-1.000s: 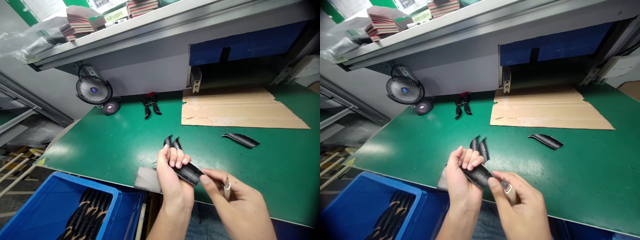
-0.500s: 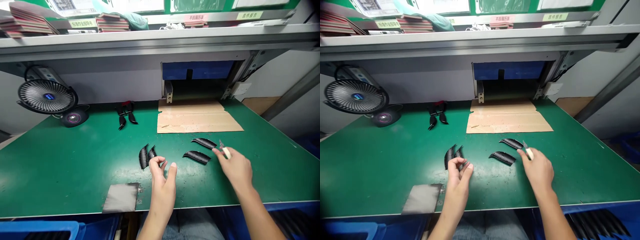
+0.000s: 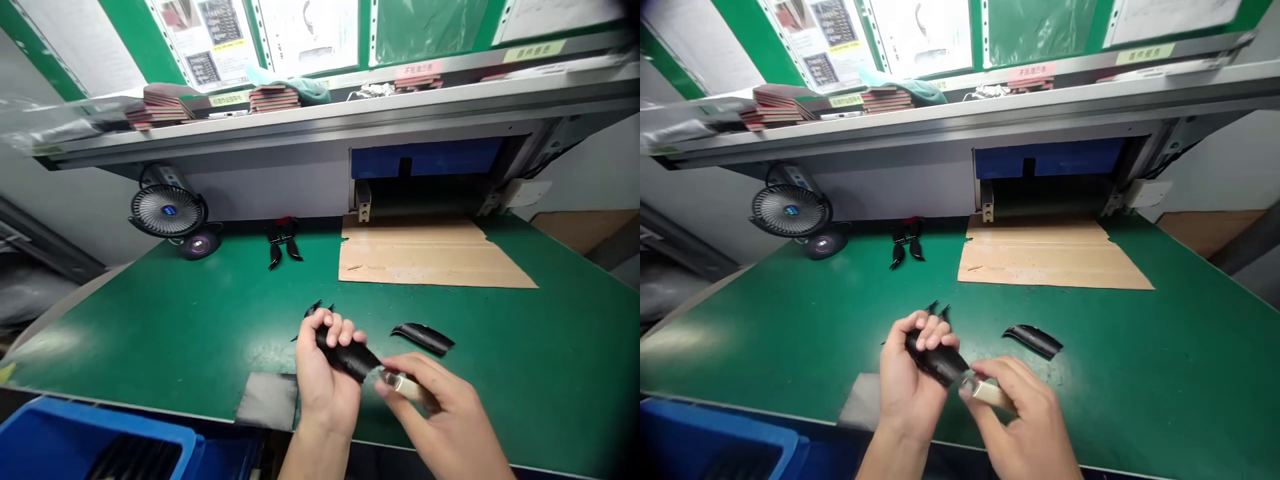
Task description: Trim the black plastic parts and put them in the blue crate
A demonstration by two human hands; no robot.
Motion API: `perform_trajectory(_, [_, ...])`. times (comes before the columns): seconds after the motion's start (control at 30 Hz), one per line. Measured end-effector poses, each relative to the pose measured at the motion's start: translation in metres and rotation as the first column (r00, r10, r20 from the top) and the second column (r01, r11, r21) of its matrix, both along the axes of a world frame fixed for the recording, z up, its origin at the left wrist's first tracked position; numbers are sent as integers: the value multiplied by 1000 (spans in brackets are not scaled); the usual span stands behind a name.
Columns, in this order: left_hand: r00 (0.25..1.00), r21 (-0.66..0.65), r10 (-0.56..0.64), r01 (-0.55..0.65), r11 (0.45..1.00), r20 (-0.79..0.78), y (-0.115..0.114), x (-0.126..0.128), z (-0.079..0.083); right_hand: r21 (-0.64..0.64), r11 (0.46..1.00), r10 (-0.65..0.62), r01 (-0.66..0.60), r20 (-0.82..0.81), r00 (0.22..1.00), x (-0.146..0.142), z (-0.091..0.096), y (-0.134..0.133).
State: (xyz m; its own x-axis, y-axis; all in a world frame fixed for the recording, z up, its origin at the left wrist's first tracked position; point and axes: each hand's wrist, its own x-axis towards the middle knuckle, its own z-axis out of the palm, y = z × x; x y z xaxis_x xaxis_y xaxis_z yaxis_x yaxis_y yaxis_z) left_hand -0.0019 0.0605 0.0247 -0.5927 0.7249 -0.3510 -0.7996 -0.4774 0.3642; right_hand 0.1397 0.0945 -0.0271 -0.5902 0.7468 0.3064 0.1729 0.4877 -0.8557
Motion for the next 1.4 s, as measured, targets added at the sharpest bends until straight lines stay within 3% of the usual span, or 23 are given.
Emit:
perform_trajectory(0.13, [971, 9, 234, -234, 972, 42, -11, -10, 4, -126, 990, -57, 57, 4, 998, 6, -17, -23])
perform_trajectory(0.23, [951, -33, 309, -308, 951, 22, -16, -10, 0, -149, 989, 20, -14, 39, 999, 6, -25, -30])
perform_trajectory(0.33, [948, -44, 318, -318, 947, 6, -18, -7, -2, -153, 979, 146, -134, 75, 986, 0, -24, -30])
perform_trajectory(0.53, [947, -30, 314, -316, 948, -69, -21, -3, -4, -222, 948, 267, -227, 173, 948, -4, -14, -21])
perform_trajectory(0.77, [950, -82, 298, -306, 948, -99, -25, -2, -9, -253, 946, 264, -203, 235, 935, -2, -18, -21])
perform_trajectory(1.03, [947, -94, 300, -312, 946, -117, -24, -1, -10, -26, 990, 138, -136, 254, 957, -3, -18, -25])
perform_trajectory(1.23, [944, -114, 312, -323, 939, -107, -22, -1, -10, 184, 980, 17, -74, 296, 955, -3, -21, -26])
perform_trajectory(1.3, [941, -129, 327, -336, 933, -85, -21, -3, -10, 343, 939, -85, -16, 277, 957, -2, -23, -29])
perform_trajectory(1.4, [943, -135, 333, -334, 933, -30, -20, -6, -10, 569, 815, -221, 109, 131, 966, -1, -26, -36])
